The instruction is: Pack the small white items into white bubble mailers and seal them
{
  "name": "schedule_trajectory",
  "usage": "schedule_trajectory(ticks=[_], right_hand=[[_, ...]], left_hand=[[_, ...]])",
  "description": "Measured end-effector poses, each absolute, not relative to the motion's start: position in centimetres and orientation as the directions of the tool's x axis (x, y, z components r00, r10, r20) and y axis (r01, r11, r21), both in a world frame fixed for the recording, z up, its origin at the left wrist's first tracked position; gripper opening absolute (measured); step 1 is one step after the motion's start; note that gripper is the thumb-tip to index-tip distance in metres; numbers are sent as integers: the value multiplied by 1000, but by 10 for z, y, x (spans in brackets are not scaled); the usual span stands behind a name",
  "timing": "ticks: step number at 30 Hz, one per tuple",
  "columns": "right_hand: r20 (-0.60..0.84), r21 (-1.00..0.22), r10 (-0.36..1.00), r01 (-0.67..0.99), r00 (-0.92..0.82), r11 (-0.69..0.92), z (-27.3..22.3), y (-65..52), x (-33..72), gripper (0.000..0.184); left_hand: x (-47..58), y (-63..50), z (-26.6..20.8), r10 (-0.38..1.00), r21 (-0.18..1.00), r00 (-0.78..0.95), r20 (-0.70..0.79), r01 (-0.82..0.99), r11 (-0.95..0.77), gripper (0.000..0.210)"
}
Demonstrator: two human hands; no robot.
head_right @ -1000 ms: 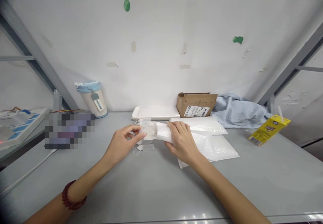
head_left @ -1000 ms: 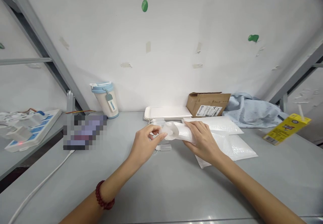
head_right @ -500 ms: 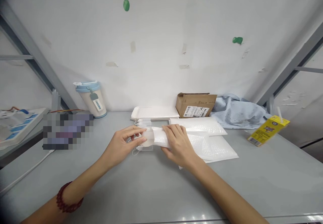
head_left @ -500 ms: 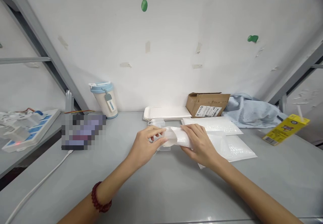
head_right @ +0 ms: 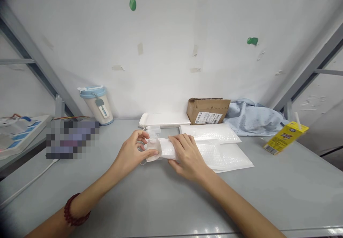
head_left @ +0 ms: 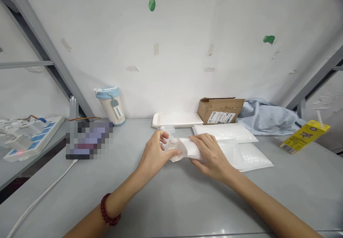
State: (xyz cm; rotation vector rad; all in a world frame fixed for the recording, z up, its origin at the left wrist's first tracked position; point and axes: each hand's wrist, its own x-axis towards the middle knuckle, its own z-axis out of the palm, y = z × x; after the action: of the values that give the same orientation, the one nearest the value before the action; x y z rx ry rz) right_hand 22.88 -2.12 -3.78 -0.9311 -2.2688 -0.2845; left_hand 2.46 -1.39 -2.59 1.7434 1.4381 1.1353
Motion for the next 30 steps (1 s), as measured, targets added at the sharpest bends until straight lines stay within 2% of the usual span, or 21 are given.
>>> schedule_trajectory(ticks=[2, 5, 13, 20, 24, 27, 30], right_hand=[[656, -43, 524, 667, -542, 744, -36, -23, 228, 55], [635, -46, 511, 633, -579, 773, -35, -27, 225, 56], [539, -39, 499, 572, -678, 819, -35, -32, 219, 56], [435, -23, 561, 614, -705, 789, -35, -34, 217, 61], [467, 36, 582, 672, -666, 740, -36, -25, 225, 54], [536, 23, 622, 746, -571, 666, -33, -14, 238, 50], [535, -20, 716, 841, -448, 541, -31, -4, 251, 47]], left_hand=[[24, -12, -25, 979, 950, 194, 68, 288, -123, 46], [27, -14, -25, 930, 977, 366, -18, 204, -61, 22], [36, -22, -32, 940, 967, 340, 8, 237, -94, 30], [39, -22, -36, 943, 968, 334, -1, 238, -83, 27], [26, -11, -28, 959, 935, 281, 27, 332, -124, 26], [11, -1, -20, 966, 890, 243, 89, 416, -187, 23], [-1, 3, -21, 942, 693, 248, 224, 640, -333, 27]])
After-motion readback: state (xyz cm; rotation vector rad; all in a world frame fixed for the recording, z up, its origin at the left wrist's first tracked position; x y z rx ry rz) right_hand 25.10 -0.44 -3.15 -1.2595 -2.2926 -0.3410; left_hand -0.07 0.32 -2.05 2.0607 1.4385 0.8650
